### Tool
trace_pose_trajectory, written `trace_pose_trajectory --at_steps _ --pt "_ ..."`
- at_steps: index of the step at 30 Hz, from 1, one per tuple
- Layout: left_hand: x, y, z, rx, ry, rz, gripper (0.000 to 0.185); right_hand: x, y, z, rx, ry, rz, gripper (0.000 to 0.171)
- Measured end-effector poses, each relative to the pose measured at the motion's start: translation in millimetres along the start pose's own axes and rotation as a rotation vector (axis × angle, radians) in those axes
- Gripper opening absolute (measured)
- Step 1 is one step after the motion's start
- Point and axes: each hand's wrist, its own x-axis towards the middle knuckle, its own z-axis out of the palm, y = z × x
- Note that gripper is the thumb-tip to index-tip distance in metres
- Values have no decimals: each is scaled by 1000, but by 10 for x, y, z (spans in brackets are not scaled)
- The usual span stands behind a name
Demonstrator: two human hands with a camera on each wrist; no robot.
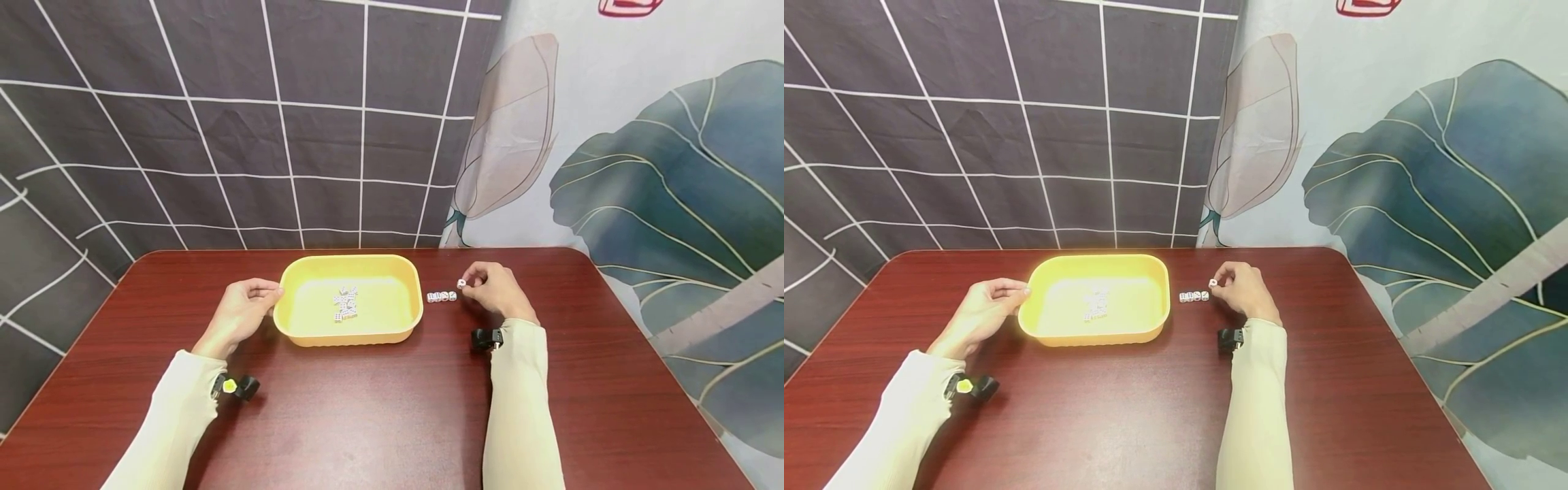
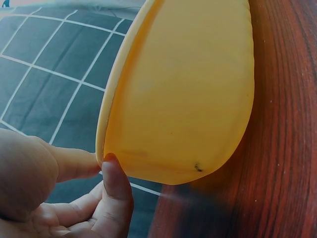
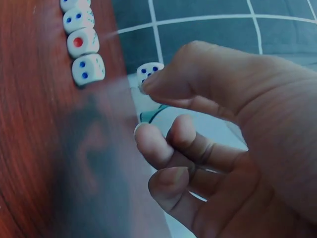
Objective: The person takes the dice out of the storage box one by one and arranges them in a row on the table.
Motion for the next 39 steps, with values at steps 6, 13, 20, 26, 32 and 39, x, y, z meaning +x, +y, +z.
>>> trace_pose_trajectory --at_steps 6,13,20,26,32,39 --pt "7 -4 -2 8 3 1 40 12 79 19 -11 -32 30 10" --pt "6 -12 -2 18 3 3 40 21 116 59 -27 -81 53 9" --pt "9 -11 0 5 1 3 40 59 156 130 -28 -85 31 10" --pt "1 0 0 7 1 8 39 64 165 150 -12 -82 21 12" --pt "0 0 6 0 -1 14 39 46 123 112 -30 -86 20 16" --pt "-2 -4 15 -19 -4 19 41 12 35 27 -16 -79 14 21"
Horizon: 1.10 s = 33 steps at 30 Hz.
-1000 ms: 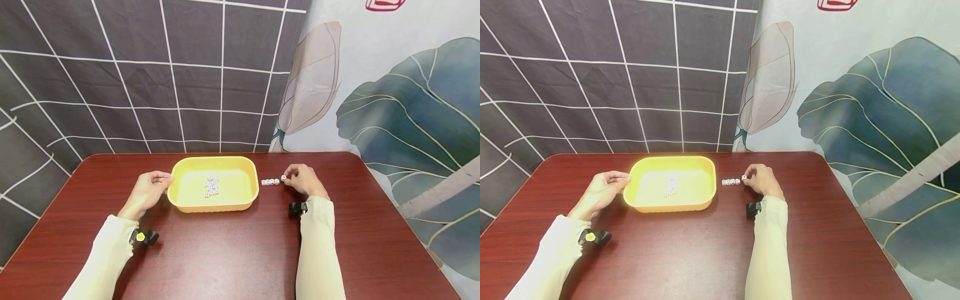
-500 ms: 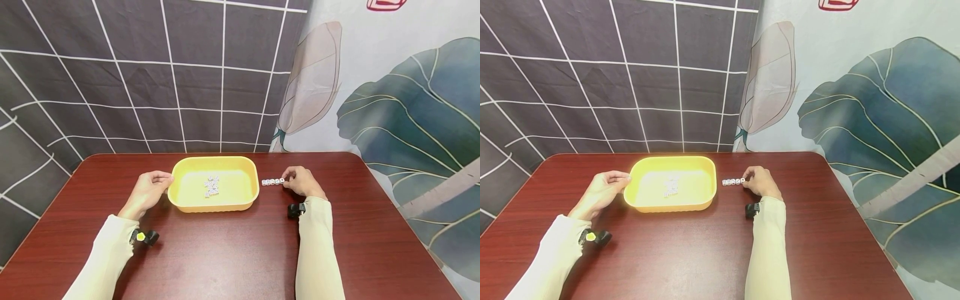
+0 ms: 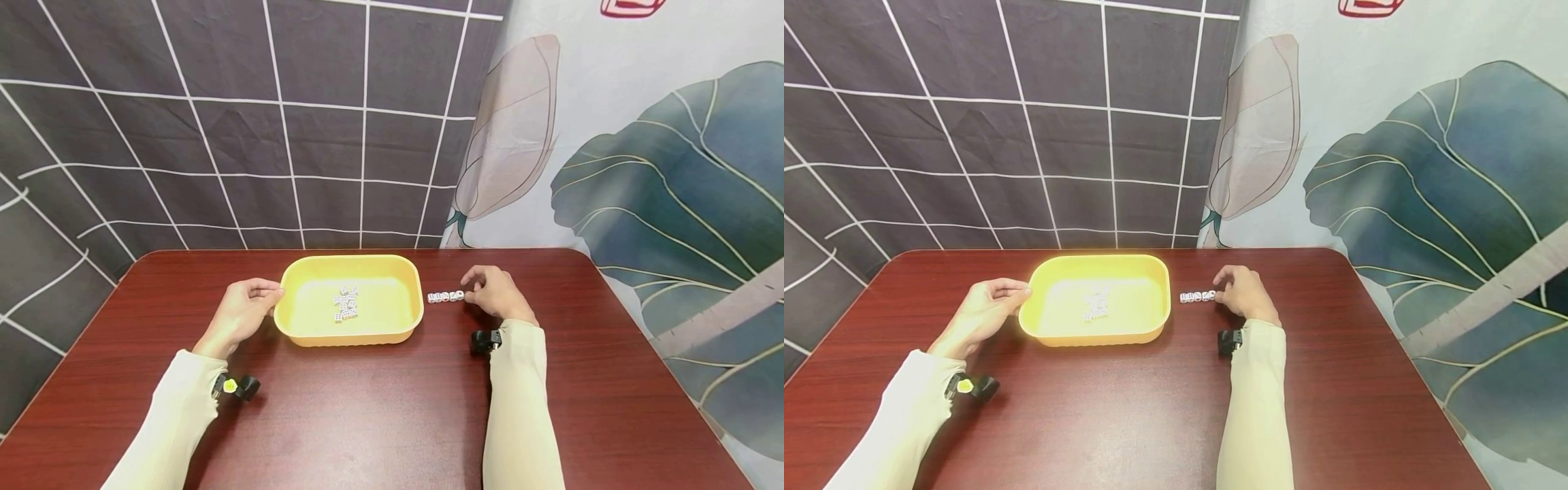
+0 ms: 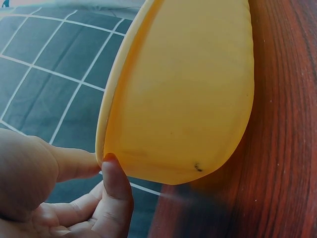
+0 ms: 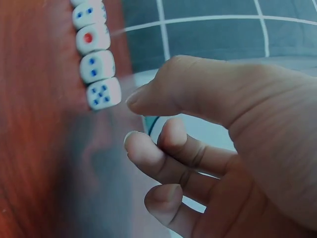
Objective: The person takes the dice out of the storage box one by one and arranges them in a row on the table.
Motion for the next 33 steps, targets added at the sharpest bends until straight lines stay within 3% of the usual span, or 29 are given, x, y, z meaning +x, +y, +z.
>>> trace_pose_trajectory --at_steps 18,33 --pt "7 -13 -15 30 10 8 38 -3 -309 -76 -2 103 -117 24" --pt "5 -6 -11 38 9 -2 39 40 -609 53 38 83 -195 22"
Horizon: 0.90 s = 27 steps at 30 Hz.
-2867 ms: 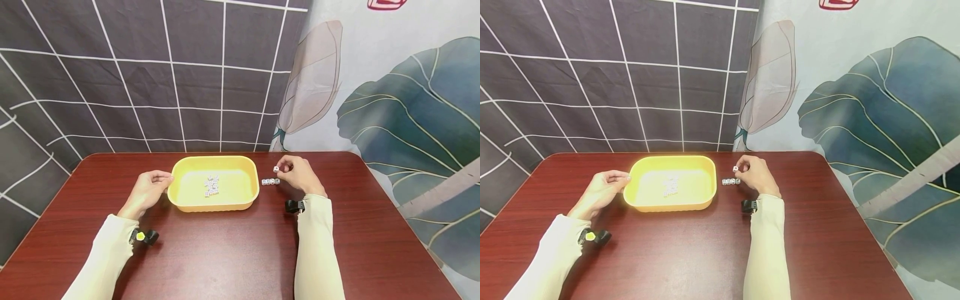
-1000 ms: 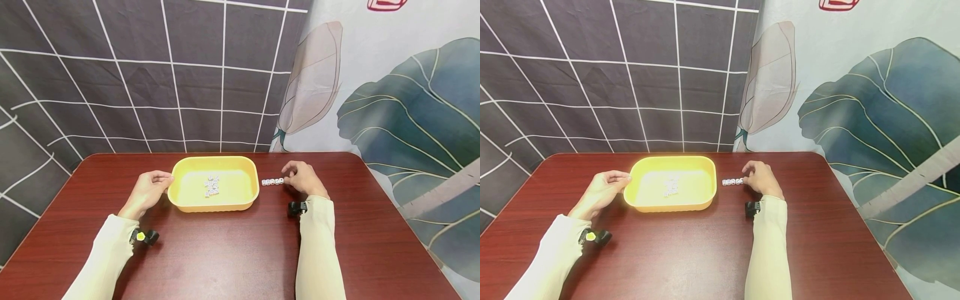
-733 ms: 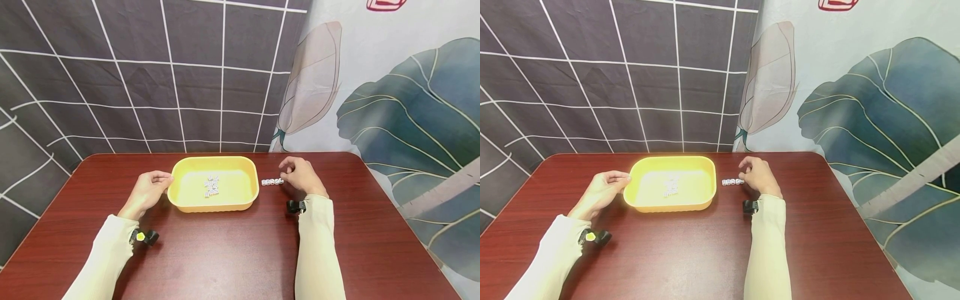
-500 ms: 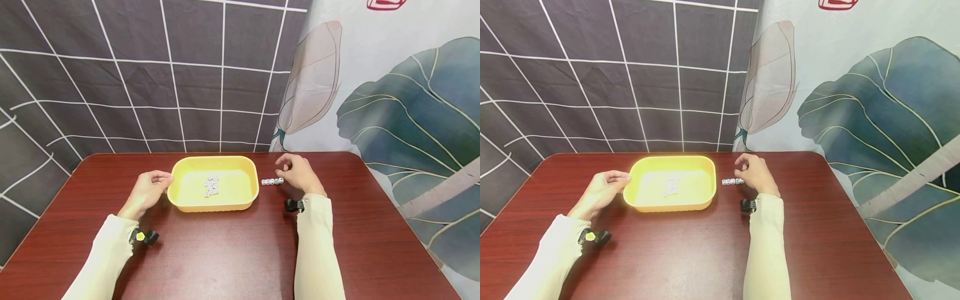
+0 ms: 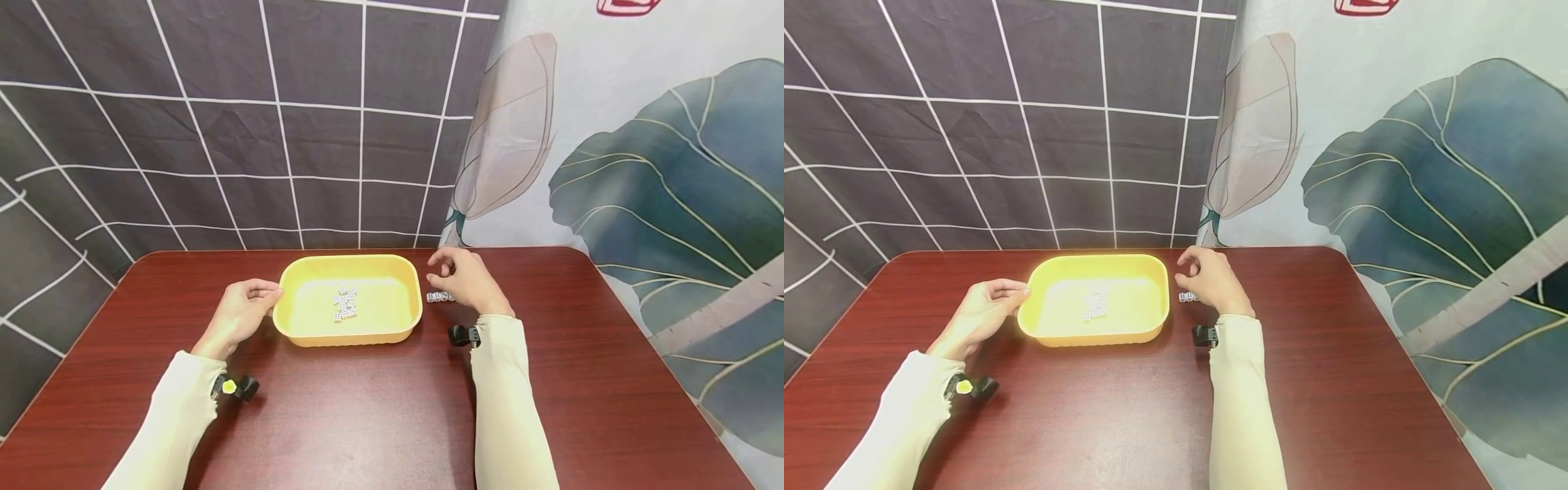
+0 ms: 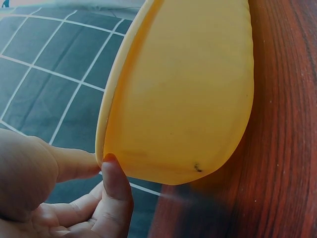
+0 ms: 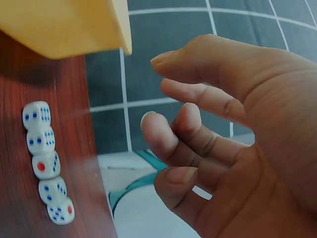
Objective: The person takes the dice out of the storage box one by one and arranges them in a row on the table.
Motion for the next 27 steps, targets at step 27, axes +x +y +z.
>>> trace_pose_trajectory --at_steps 27 --pt "-1 -2 0 -6 -2 1 38 128 -402 361 46 -38 -135 25"
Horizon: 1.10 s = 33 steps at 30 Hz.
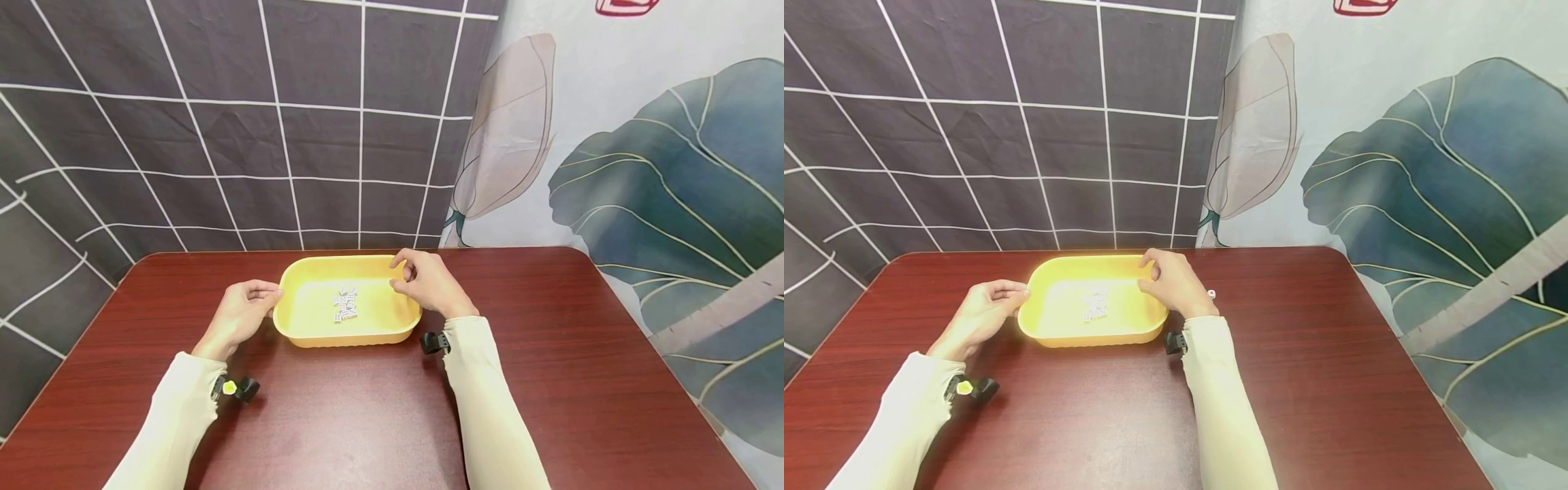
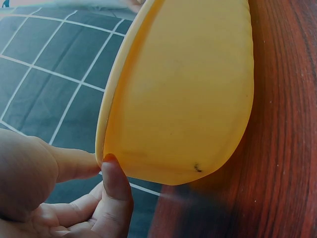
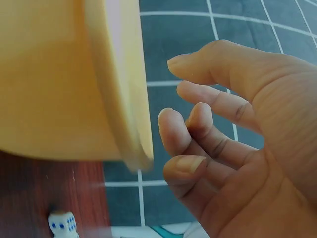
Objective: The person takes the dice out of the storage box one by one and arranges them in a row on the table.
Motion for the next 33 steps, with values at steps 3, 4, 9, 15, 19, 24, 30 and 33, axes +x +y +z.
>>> trace_pose_trajectory --at_steps 3,4,9,15,19,24,30,33 --pt "2 1 3 0 3 -1 38 26 -54 56 -4 -30 -8 27" --pt "3 2 4 -1 3 0 38 34 -70 74 -6 -40 -11 27" --pt "6 2 7 -6 1 -2 39 70 -124 175 -18 -77 -14 30" --pt "6 -6 4 -5 4 -4 39 118 -164 309 -31 -107 -27 31" --pt "4 -7 6 -8 5 -7 38 137 -184 385 -51 -125 -24 31" --pt "2 -4 8 -11 8 -8 38 147 -198 449 -85 -149 10 32" --pt "-2 7 2 -4 10 -4 38 168 -199 517 -111 -179 42 37" --pt "-7 12 -2 -1 11 -6 38 178 -195 560 -113 -200 46 43"
